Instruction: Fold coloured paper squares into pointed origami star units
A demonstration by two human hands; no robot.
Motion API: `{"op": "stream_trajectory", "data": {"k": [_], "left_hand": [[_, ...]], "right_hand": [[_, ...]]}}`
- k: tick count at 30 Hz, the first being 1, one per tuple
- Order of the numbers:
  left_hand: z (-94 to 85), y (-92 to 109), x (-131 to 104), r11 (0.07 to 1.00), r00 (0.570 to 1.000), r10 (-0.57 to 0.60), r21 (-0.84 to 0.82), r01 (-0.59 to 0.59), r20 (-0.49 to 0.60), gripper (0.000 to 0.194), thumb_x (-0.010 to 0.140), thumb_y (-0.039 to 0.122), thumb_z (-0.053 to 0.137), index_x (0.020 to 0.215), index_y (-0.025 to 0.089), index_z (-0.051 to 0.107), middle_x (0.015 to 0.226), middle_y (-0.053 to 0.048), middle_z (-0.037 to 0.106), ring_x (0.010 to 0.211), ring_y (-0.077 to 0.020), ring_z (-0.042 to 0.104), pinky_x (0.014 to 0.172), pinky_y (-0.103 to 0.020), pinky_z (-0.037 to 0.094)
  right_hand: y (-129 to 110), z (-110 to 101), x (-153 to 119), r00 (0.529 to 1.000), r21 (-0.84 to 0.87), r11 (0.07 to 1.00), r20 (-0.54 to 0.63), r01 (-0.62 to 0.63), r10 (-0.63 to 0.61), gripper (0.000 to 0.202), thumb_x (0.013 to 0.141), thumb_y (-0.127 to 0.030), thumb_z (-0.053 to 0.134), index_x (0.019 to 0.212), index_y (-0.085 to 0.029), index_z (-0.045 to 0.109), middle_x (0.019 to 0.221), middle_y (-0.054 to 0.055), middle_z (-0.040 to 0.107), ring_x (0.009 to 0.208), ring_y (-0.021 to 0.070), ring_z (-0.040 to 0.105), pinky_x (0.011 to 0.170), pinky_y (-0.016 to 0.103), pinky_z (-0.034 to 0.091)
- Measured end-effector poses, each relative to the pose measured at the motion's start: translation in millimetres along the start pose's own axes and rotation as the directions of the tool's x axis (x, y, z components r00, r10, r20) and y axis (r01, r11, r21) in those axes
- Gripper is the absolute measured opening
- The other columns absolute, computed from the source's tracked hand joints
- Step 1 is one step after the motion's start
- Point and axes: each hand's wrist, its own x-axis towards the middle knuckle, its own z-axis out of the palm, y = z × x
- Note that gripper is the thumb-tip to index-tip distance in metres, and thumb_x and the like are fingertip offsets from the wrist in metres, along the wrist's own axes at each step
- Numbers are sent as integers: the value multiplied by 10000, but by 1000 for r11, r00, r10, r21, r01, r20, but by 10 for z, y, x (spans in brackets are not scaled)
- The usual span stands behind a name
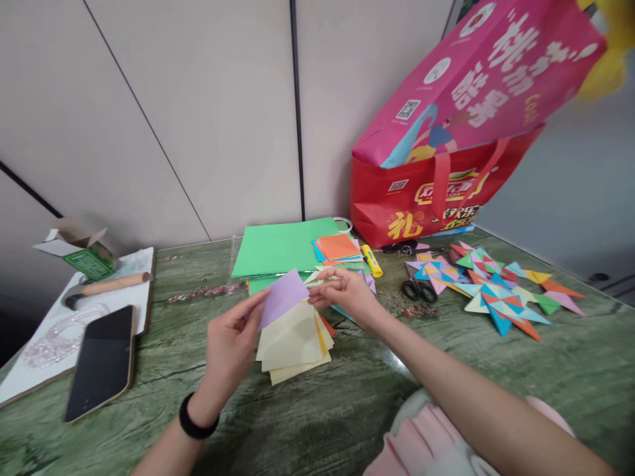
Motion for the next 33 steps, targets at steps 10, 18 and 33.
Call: {"op": "stream_trajectory", "data": {"k": [10,18,33], "left_hand": [[63,-40,-7,983,967,-102,-123,133,235,198,673,172,598,825,169,724,638,14,688,442,-81,488,409,-163,370],[94,17,-9,817,909,-258,-429,387,328,764,627,206,709,1288,147,333,697,0,707,631,-169,670,652,-315,557],[128,39,-36,821,891,-345,-366,438,294,445,579,158,739,927,176,462,527,31,684,488,-213,684,516,-309,564]], "right_hand": [[27,129,-116,949,-331,907,259,262,-179,74,662,-120,579,676,-178,623,1047,80,624,1040,213,552,675,262,467],[110,165,-124,964,-393,883,169,256,-204,117,662,-142,602,744,-170,680,776,31,653,691,145,572,596,249,427],[103,240,-181,941,-339,882,200,329,-274,210,627,-161,689,830,-215,677,941,51,603,860,181,577,622,247,472]]}}
